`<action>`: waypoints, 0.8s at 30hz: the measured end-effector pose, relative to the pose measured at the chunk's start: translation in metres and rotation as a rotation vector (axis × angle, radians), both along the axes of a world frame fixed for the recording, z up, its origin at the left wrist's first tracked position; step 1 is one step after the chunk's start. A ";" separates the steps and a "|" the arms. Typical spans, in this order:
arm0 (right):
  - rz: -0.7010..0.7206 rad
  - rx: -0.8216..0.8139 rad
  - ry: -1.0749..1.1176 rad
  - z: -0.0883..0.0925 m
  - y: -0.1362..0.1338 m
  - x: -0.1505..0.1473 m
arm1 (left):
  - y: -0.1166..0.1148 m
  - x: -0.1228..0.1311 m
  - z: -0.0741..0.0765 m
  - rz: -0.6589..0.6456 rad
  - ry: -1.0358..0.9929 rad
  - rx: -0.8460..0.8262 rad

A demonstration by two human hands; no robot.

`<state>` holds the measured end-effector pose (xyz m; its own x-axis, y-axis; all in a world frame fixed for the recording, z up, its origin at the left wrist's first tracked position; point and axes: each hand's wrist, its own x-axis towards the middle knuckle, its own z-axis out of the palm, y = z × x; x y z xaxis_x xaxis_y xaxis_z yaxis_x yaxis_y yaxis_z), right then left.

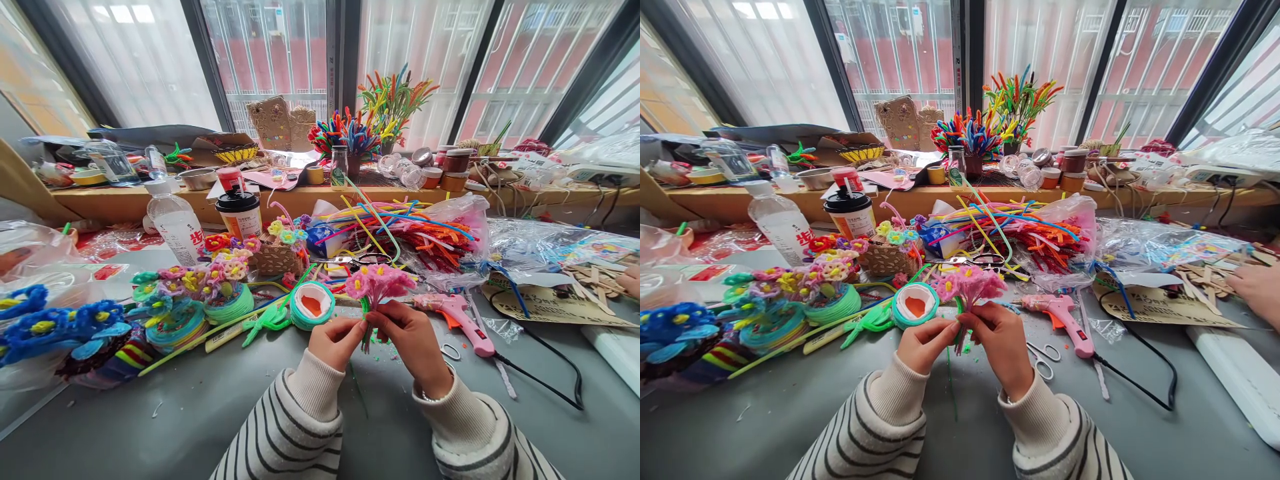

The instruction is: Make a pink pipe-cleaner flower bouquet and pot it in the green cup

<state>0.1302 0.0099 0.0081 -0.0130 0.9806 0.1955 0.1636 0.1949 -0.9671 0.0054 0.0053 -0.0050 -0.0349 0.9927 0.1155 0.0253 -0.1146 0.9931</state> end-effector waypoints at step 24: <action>0.232 -0.187 0.213 -0.001 0.001 0.001 | 0.002 0.000 0.011 -0.364 -0.491 -0.453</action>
<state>0.1313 0.0106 0.0075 -0.2173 0.9755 0.0351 -0.0735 0.0195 -0.9971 0.0050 0.0070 0.0062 0.3614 0.8981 -0.2505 -0.3933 0.3904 0.8324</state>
